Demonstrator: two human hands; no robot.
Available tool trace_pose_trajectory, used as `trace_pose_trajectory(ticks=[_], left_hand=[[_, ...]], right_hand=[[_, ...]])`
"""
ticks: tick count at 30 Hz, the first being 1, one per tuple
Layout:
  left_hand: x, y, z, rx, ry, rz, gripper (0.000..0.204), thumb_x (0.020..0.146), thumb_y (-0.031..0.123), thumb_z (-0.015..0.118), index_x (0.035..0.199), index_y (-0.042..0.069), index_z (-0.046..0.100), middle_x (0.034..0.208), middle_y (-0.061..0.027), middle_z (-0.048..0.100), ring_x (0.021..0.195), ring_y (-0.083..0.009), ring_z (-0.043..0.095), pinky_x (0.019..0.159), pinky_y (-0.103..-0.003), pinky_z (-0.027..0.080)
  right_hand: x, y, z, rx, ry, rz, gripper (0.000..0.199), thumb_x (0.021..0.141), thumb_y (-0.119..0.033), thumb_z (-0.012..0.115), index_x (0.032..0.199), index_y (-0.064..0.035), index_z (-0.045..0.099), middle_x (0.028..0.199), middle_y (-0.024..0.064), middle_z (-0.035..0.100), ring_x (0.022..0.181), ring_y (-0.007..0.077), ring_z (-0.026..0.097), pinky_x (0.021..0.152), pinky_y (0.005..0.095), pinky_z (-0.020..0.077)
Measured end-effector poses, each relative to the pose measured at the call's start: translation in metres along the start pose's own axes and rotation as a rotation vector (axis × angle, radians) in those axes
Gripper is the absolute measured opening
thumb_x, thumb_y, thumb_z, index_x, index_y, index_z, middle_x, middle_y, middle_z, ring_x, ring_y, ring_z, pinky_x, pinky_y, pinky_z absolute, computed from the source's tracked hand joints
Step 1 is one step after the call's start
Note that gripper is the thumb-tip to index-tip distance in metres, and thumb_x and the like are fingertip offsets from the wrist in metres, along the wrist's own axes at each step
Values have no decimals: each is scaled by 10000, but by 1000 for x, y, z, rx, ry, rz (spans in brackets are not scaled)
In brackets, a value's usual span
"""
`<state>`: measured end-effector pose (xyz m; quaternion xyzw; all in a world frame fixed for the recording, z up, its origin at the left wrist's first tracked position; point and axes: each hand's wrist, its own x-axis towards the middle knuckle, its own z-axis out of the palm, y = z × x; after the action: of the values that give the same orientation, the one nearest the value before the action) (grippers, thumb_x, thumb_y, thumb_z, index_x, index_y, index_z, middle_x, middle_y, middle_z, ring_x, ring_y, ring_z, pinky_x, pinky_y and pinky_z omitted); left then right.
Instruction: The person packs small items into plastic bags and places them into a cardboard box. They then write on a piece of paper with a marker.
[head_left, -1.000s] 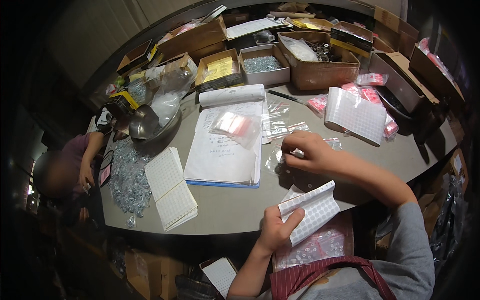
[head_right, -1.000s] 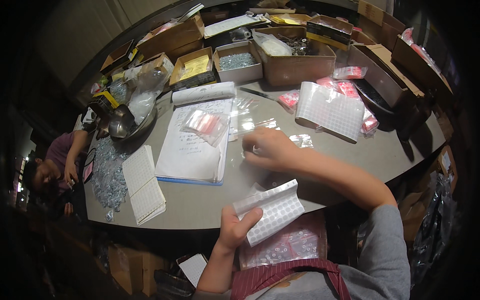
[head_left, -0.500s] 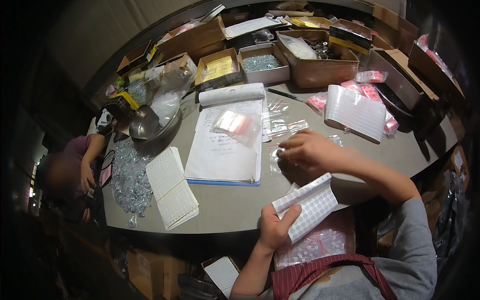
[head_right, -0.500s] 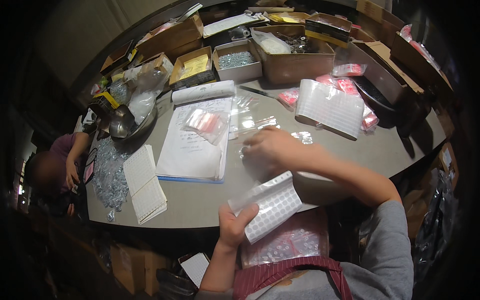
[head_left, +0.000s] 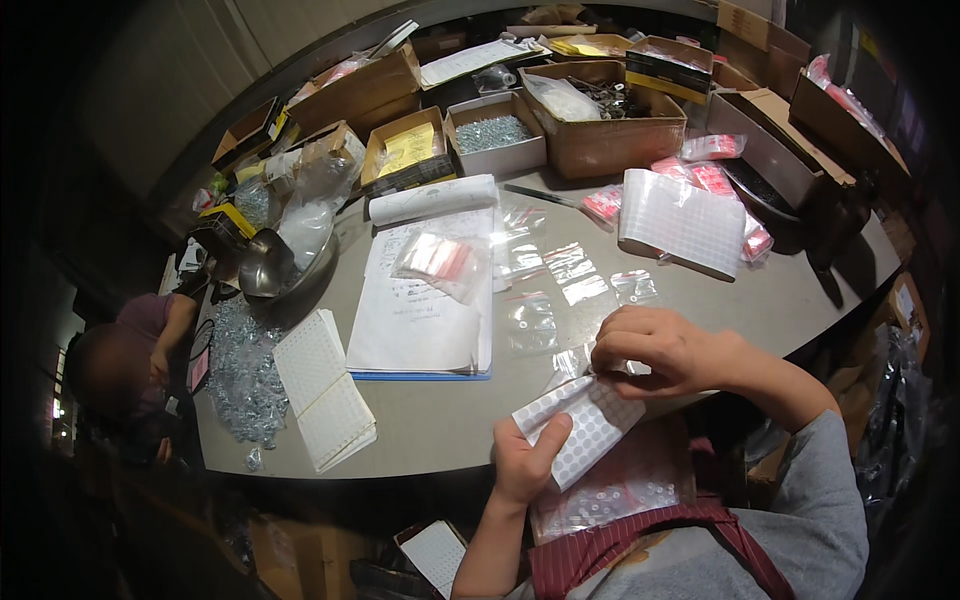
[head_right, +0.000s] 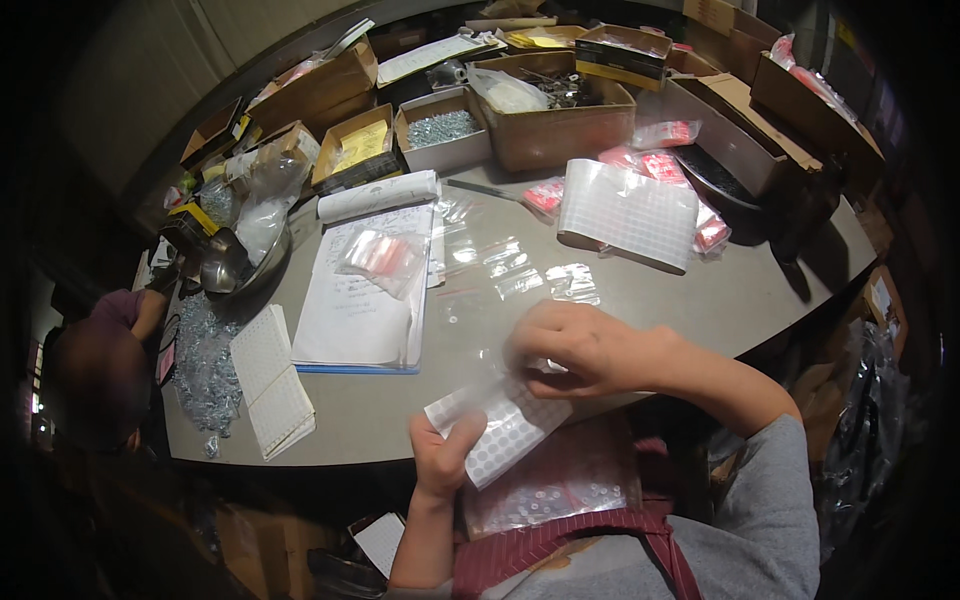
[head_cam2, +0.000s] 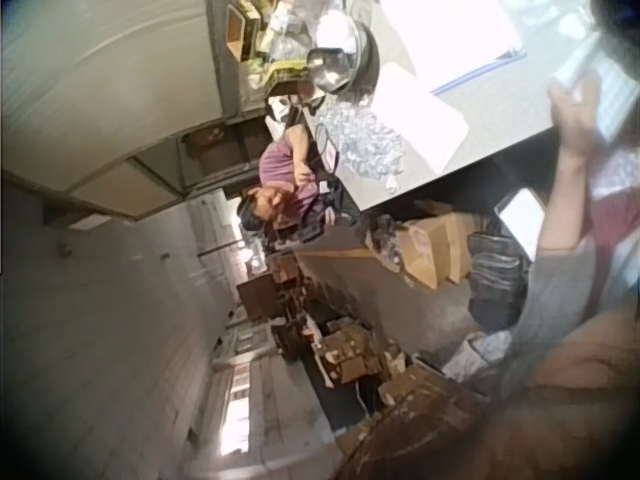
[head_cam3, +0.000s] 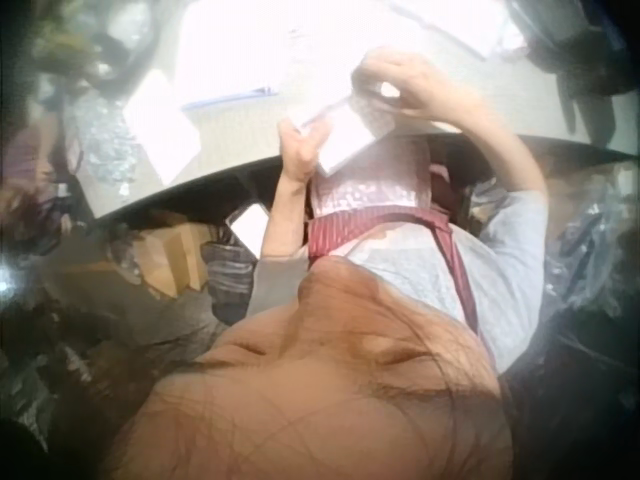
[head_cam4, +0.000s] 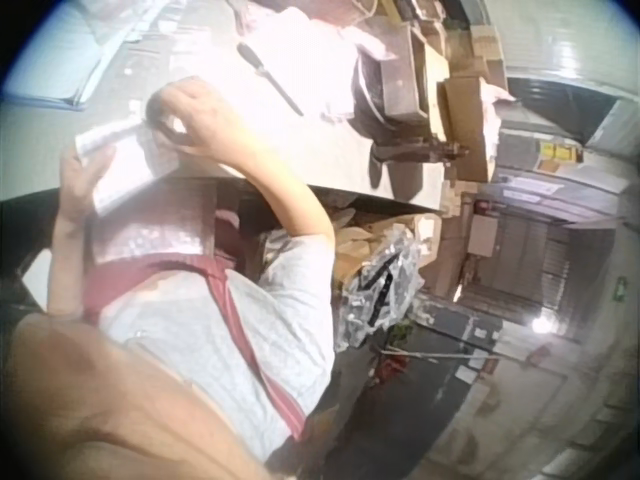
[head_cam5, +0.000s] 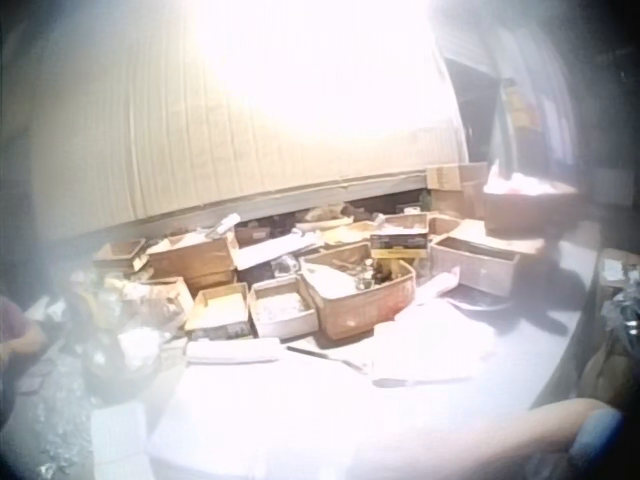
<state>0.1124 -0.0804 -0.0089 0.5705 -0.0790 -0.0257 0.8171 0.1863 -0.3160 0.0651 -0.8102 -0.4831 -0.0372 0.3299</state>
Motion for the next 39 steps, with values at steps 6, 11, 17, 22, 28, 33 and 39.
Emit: trace_pose_trajectory(ticks=[6, 11, 17, 22, 28, 33, 39], left_hand=[[-1, -1, 0, 104, -7, -17, 155, 899, 40, 656, 1012, -57, 700, 883, -27, 693, 763, -93, 622, 679, -249, 487], [-2, -3, 1, 150, -22, -20, 195, 911, 56, 657, 1055, -68, 700, 881, -23, 686, 762, -85, 606, 671, -247, 479], [-2, -3, 0, 179, -5, -36, 237, 916, 73, 663, 1090, -84, 694, 924, -43, 699, 801, -101, 624, 704, -256, 497], [-2, -2, 2, 146, 12, -34, 261, 913, 74, 664, 1115, -88, 693, 924, -50, 700, 804, -107, 626, 710, -261, 500], [-3, 1, 1, 146, 7, -19, 289, 910, 72, 668, 1149, -90, 688, 980, -80, 714, 854, -124, 647, 745, -272, 512], [-2, 0, -2, 159, -70, -43, 290, 914, 57, 657, 1161, -95, 681, 1020, -102, 722, 901, -137, 661, 781, -280, 522], [1, 5, -1, 12, -89, -96, 296, 906, 41, 659, 1173, -89, 664, 1021, -95, 716, 891, -135, 656, 778, -280, 521]], right_hand=[[-1, 5, -4, 151, 22, 46, 168, 851, -103, 723, 987, -42, 645, 932, 106, 665, 891, 299, 651, 803, 390, 526], [-1, 7, -7, 110, -2, 59, 156, 856, -105, 720, 979, -38, 649, 911, 111, 670, 878, 301, 659, 783, 385, 530], [22, 23, -9, 169, 99, 197, 114, 865, -117, 703, 937, -41, 657, 818, 102, 677, 739, 251, 676, 703, 359, 530], [76, 109, -5, -82, 259, 179, 145, 906, -164, 650, 932, -28, 607, 818, 165, 672, 779, 363, 661, 707, 444, 514], [90, 165, -5, -292, 49, 327, 192, 876, -218, 666, 914, -43, 596, 805, 179, 659, 778, 402, 647, 693, 492, 494], [69, 159, -34, -322, -1, 298, 184, 842, -187, 698, 874, -40, 592, 769, 149, 648, 736, 371, 643, 657, 467, 490], [67, 175, -18, -555, 175, 79, 186, 805, -155, 721, 883, -60, 581, 821, 105, 624, 784, 329, 640, 698, 435, 506]])
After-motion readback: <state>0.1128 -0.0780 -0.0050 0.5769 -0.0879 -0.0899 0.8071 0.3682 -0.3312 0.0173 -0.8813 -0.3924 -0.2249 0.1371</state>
